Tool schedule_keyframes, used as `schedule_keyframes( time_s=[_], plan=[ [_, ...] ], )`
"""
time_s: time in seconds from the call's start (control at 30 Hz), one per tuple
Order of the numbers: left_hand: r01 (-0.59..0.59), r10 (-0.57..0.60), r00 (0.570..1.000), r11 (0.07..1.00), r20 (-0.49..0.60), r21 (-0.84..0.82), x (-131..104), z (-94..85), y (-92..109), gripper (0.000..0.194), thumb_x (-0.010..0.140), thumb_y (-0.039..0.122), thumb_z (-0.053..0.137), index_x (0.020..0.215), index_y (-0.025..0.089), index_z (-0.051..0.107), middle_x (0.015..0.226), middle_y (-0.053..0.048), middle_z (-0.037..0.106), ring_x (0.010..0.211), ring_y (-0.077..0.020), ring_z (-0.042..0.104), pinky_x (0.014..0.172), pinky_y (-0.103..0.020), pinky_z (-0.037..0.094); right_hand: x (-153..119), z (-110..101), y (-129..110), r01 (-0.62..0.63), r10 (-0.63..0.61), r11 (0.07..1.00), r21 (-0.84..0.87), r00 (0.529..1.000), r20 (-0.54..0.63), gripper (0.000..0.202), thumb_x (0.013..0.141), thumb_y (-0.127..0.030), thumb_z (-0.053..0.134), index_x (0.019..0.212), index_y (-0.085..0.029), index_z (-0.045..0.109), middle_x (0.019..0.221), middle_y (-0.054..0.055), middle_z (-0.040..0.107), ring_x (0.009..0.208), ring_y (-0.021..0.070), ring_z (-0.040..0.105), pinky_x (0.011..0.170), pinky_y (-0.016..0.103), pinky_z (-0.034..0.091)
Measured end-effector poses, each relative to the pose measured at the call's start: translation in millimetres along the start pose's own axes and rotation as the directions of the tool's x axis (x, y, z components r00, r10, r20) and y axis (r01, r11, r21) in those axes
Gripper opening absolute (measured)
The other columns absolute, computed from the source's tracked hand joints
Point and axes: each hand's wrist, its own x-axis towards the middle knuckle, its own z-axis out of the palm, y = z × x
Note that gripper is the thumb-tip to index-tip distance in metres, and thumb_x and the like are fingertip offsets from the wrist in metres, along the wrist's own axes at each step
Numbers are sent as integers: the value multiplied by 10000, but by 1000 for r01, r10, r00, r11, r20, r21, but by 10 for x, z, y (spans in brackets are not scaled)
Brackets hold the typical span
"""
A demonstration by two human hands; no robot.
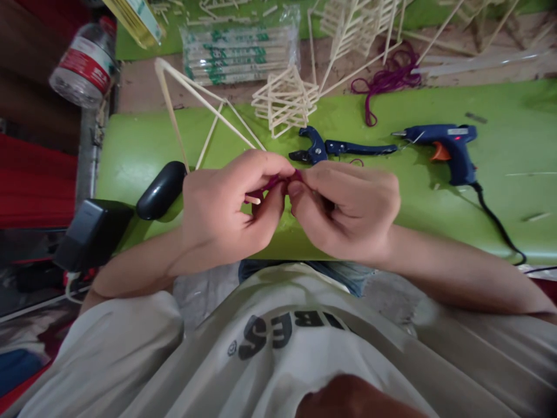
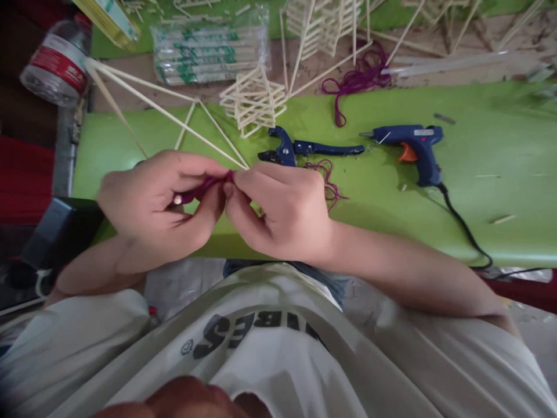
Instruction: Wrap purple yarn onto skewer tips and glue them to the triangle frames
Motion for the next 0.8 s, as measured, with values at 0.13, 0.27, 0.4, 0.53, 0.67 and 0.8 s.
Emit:
schedule_keyframes(
  time_s=[0.13, 0.27, 0.4, 0.53, 0.67, 0.8],
  plan=[
    [-36, 35, 999, 999, 9, 7, 58, -6, -44, 163, 1032, 251, 773, 1173, 323, 811, 988, -19, 820, 820, -211, 739, 774, -369, 619, -3, -18, 44, 53, -52, 991, -126, 999, 11, 297, 1086, -247, 579, 796, -256, 639, 656, 10, 578, 577, 148, 430, 579, 362, 342],
    [38, -33, 995, 998, 93, -54, 122, -21, -100, 85, 1025, 261, 792, 1100, 301, 793, 977, -11, 787, 812, -170, 711, 661, -281, 560, 21, -47, 70, 56, -51, 987, -149, 998, 39, 284, 1082, -248, 598, 818, -255, 702, 685, 23, 625, 599, 150, 460, 587, 359, 360],
    [117, -100, 988, 982, 115, -146, 151, -21, -171, 50, 1046, 266, 763, 1085, 267, 794, 968, -26, 756, 939, -174, 733, 655, -235, 514, 42, -58, 41, 16, -14, 998, -67, 1000, 27, 316, 1048, -203, 615, 734, -232, 635, 667, 7, 539, 614, 137, 405, 591, 352, 331],
    [-78, 73, 990, 996, 117, 37, 153, -28, -227, 114, 1088, 253, 689, 1070, 246, 801, 878, -30, 739, 812, -153, 706, 655, -254, 484, 79, -46, 8, -232, 216, 945, 231, 972, 91, 434, 1037, -199, 648, 618, -206, 533, 573, -32, 408, 569, 101, 346, 538, 314, 286],
    [-119, 107, 986, 988, 126, 96, 141, -43, -282, 126, 1079, 277, 705, 1130, 265, 819, 835, -28, 726, 739, -151, 663, 664, -259, 501, 112, -35, 69, -474, 349, 687, 551, 880, 322, 384, 1033, -166, 641, 650, -184, 648, 602, -16, 619, 576, 91, 504, 535, 261, 390],
    [-155, 141, 980, 983, 139, 101, 128, -47, -342, 156, 1097, 339, 678, 1163, 291, 810, 788, -26, 698, 719, -162, 684, 675, -272, 535, 120, -36, 136, -559, 393, 538, 631, 828, 399, 359, 1027, -229, 722, 676, -172, 676, 619, -4, 639, 579, 88, 516, 514, 246, 387]
  ],
)
